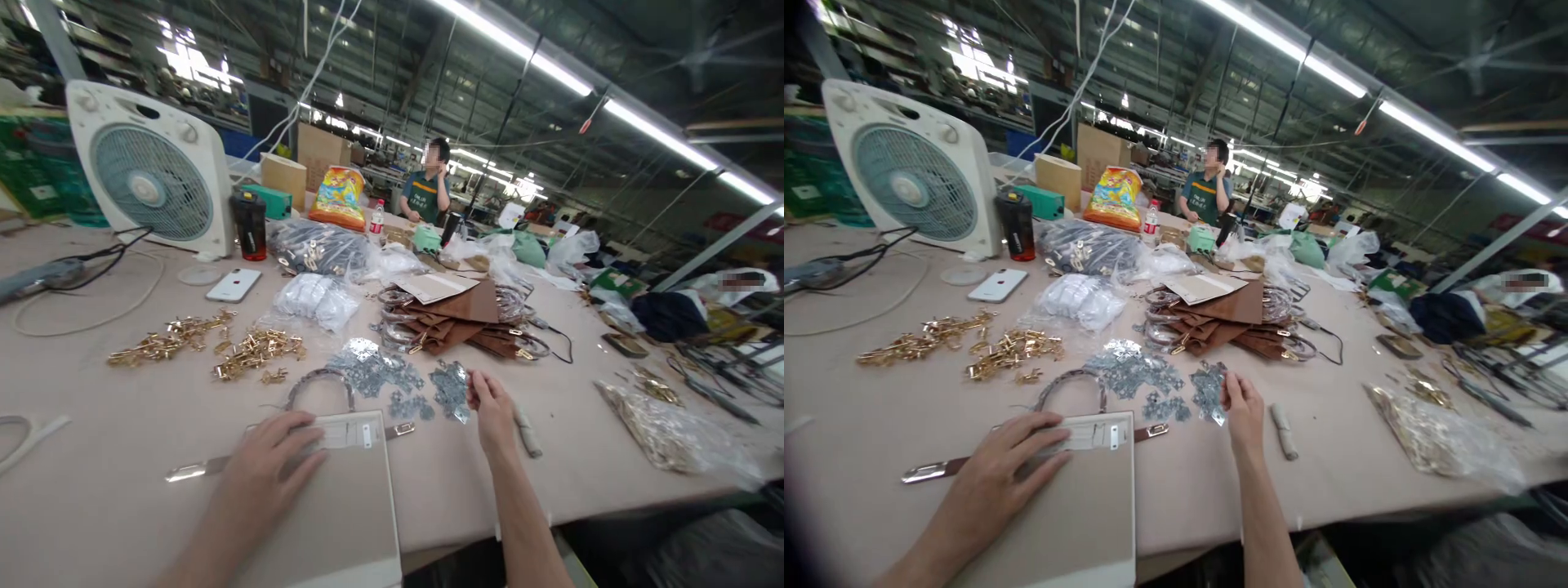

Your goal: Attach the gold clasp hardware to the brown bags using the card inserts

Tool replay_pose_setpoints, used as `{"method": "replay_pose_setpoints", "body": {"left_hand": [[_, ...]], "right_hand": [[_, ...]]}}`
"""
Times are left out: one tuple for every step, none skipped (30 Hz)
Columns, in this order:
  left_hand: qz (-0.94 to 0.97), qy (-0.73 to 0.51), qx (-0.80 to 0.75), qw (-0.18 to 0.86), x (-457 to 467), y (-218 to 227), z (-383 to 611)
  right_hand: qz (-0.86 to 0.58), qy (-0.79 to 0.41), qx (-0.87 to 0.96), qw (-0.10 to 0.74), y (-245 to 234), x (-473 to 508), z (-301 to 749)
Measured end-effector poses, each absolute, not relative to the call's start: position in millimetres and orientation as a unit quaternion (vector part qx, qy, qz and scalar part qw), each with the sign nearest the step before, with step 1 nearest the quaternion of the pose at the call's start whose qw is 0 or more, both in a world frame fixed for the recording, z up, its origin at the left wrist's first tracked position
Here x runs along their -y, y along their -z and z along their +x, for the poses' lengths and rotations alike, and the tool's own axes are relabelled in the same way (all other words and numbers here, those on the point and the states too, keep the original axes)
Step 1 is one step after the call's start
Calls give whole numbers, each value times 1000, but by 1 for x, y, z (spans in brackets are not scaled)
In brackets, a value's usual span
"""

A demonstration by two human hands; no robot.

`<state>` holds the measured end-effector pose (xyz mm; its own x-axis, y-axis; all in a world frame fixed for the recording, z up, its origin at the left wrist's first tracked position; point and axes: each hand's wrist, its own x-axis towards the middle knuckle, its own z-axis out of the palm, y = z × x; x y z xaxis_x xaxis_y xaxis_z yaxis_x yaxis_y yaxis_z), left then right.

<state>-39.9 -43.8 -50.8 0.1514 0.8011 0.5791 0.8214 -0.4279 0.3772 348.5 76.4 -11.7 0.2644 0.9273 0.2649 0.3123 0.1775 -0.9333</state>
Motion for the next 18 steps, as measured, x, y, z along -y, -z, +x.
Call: {"method": "replay_pose_setpoints", "body": {"left_hand": [[-758, 373, 534, 14, 44, 51, -40], [-758, 374, 534, 15, 43, 51, -40], [-758, 376, 532, 15, 43, 51, -39], [-757, 380, 531, 15, 43, 50, -39], [-756, 384, 530, 16, 43, 50, -39], [-754, 388, 529, 15, 43, 49, -38], [-752, 392, 529, 14, 43, 49, -38], [-751, 396, 528, 11, 43, 49, -38], [-750, 398, 529, 8, 42, 49, -38], [-748, 397, 531, 2, 42, 49, -38], [-746, 395, 536, -4, 43, 48, -37], [-744, 391, 541, -12, 45, 47, -37], [-742, 384, 549, -21, 47, 44, -36], [-739, 379, 556, -27, 50, 41, -35], [-739, 371, 561, -38, 52, 38, -33], [-738, 364, 566, -45, 55, 34, -32], [-736, 363, 569, -49, 56, 32, -31], [-733, 360, 575, -57, 57, 30, -30]], "right_hand": [[-587, -266, 581, 496, 13, -83, 351], [-591, -255, 618, 451, 14, -88, 352], [-589, -247, 646, 417, 15, -94, 351], [-585, -242, 666, 395, 15, -99, 350], [-578, -238, 681, 380, 16, -104, 347], [-572, -230, 699, 362, 16, -108, 343], [-566, -222, 717, 341, 17, -113, 338], [-561, -214, 732, 321, 17, -116, 333], [-558, -206, 745, 301, 18, -120, 328], [-558, -199, 754, 282, 19, -122, 323], [-562, -193, 759, 266, 19, -125, 319], [-567, -189, 761, 253, 20, -126, 315], [-572, -190, 760, 243, 20, -128, 312], [-576, -195, 758, 233, 21, -129, 311], [-578, -205, 757, 225, 22, -130, 311], [-578, -218, 756, 217, 23, -131, 312], [-581, -227, 753, 209, 26, -133, 313], [-585, -223, 754, 198, 28, -134, 315]]}}
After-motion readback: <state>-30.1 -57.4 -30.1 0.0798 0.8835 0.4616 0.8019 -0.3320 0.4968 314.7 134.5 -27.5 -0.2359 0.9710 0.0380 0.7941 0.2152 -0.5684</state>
